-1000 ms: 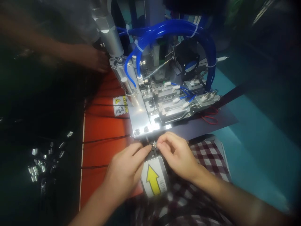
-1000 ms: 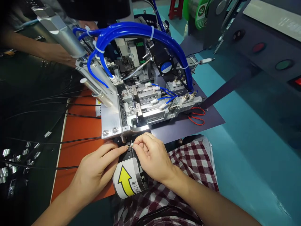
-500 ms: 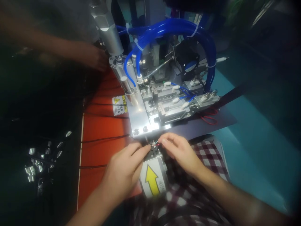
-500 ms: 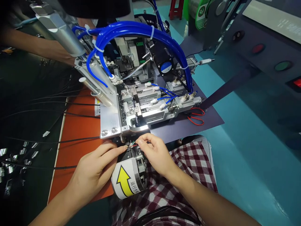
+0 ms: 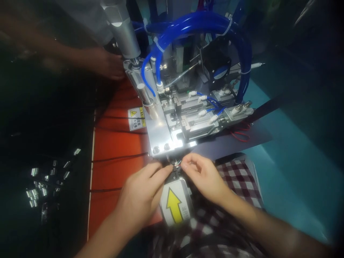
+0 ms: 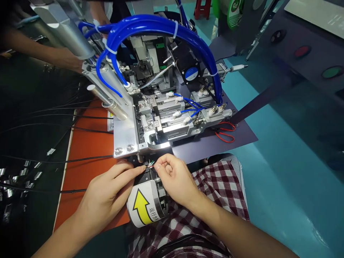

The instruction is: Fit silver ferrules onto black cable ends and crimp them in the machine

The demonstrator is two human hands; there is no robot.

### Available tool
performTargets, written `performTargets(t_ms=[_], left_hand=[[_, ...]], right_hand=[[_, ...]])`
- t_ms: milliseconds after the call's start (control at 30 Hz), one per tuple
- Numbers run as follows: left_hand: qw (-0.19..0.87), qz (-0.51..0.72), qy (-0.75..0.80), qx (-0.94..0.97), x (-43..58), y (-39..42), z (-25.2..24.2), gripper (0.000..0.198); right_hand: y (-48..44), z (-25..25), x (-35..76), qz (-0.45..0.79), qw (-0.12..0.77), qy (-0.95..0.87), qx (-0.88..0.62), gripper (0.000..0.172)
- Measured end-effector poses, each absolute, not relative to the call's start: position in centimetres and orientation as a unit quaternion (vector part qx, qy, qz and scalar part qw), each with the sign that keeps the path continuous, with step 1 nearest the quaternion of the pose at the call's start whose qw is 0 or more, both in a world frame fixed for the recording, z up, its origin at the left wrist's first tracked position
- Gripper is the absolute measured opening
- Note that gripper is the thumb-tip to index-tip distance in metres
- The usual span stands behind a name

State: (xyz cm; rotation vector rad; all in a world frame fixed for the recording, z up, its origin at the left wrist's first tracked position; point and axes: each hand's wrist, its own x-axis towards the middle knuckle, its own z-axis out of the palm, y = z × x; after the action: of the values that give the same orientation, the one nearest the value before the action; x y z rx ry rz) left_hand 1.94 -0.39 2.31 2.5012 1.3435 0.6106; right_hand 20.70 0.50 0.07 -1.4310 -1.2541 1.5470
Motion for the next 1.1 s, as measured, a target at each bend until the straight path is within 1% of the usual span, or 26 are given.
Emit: performTargets(t_ms=[167,500,900,1000,1100], left_hand=[[0.115,0.214,0.461,0.854,1.97,-0.35,2.19,0.03],[0.128,0.214,0.457,0.854,1.96,-0.28,2.31,0.03],[0.132,0.212,0.458,0.853,1.97,-0.44,2.16,0.03],[0.129,0.21,0.459,0.854,2.04,-0.37,2.2,0.031],[0.132,0.208,0.459,0.853,2.06,-0.33,2.2,0.031]], right_hand=[[0.83,0.4,21.01,0.544,0.356,-0.508,-0.565,0.013],[0.96,0.36,20.4,0.557,0.369,-0.487,-0.562,0.014],[0.35,0.03,20.65,0.493,0.398,-0.55,-0.545,0.009],[0.42,-0.09,20.78,0.488,0.415,-0.528,-0.557,0.008],[0.53,-0.12,20.8,0.504,0.413,-0.511,-0.561,0.009]])
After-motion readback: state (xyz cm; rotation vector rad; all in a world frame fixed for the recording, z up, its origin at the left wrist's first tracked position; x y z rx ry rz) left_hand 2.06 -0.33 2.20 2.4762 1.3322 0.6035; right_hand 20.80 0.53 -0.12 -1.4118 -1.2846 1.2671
